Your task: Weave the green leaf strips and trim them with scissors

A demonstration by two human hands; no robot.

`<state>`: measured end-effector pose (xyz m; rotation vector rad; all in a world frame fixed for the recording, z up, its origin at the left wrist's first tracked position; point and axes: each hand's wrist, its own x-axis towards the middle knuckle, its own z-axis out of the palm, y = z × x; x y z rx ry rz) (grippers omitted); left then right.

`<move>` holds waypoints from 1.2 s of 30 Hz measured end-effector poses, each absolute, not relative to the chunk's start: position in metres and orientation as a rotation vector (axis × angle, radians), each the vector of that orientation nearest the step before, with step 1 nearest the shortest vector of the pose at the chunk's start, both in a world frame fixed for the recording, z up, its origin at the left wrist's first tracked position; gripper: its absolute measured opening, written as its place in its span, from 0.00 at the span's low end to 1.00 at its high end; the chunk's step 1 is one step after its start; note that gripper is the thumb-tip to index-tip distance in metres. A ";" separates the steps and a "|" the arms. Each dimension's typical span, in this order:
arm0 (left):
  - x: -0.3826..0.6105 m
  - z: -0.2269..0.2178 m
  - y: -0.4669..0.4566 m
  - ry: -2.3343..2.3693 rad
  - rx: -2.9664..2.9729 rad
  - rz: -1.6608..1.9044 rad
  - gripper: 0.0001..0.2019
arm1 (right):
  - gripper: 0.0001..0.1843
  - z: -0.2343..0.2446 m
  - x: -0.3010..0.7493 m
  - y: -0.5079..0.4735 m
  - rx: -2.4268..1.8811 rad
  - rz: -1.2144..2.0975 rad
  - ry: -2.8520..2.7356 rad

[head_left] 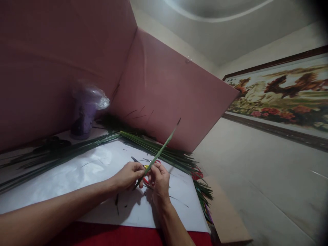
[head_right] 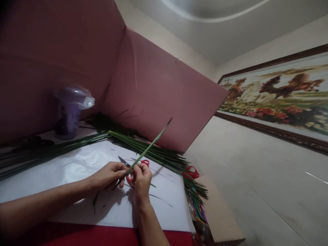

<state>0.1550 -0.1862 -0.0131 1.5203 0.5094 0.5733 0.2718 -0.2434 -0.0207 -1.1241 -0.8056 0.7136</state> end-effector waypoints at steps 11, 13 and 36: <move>0.153 -0.012 -0.188 0.464 1.499 0.537 0.16 | 0.09 -0.024 0.277 -0.243 -1.013 0.814 -0.785; 0.153 -0.012 -0.188 0.451 1.499 0.541 0.16 | 0.08 -0.024 0.277 -0.243 -0.992 0.842 -0.779; 0.147 -0.003 -0.162 0.566 1.373 0.981 0.09 | 0.09 -0.028 0.300 -0.247 -2.037 -0.224 -1.515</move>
